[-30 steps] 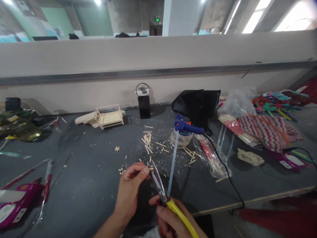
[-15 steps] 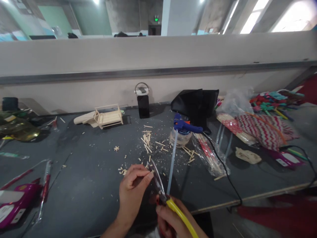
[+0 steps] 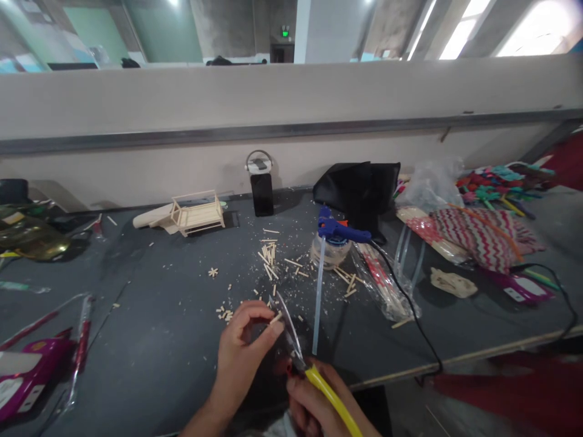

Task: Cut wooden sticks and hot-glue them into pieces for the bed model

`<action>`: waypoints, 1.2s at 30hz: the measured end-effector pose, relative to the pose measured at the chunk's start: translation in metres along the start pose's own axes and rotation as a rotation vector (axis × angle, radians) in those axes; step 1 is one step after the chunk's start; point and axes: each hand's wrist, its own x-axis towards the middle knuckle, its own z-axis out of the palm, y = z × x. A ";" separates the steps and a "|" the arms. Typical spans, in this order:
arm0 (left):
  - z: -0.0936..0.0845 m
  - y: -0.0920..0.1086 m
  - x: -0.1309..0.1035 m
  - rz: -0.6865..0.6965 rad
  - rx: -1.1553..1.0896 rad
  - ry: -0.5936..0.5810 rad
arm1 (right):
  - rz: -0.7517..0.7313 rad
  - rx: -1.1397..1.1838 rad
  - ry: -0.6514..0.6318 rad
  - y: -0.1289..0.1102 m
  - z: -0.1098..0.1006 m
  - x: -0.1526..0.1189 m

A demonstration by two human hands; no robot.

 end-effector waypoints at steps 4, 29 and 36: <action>-0.003 -0.008 0.001 -0.228 -0.528 -0.152 | -0.043 0.001 -0.033 -0.005 0.003 -0.003; -0.006 -0.012 0.011 -0.453 -0.774 -0.384 | -0.011 -0.026 -0.042 -0.005 0.000 -0.003; -0.004 -0.010 0.009 -0.500 -0.779 -0.400 | 0.009 0.030 -0.107 0.004 -0.008 0.003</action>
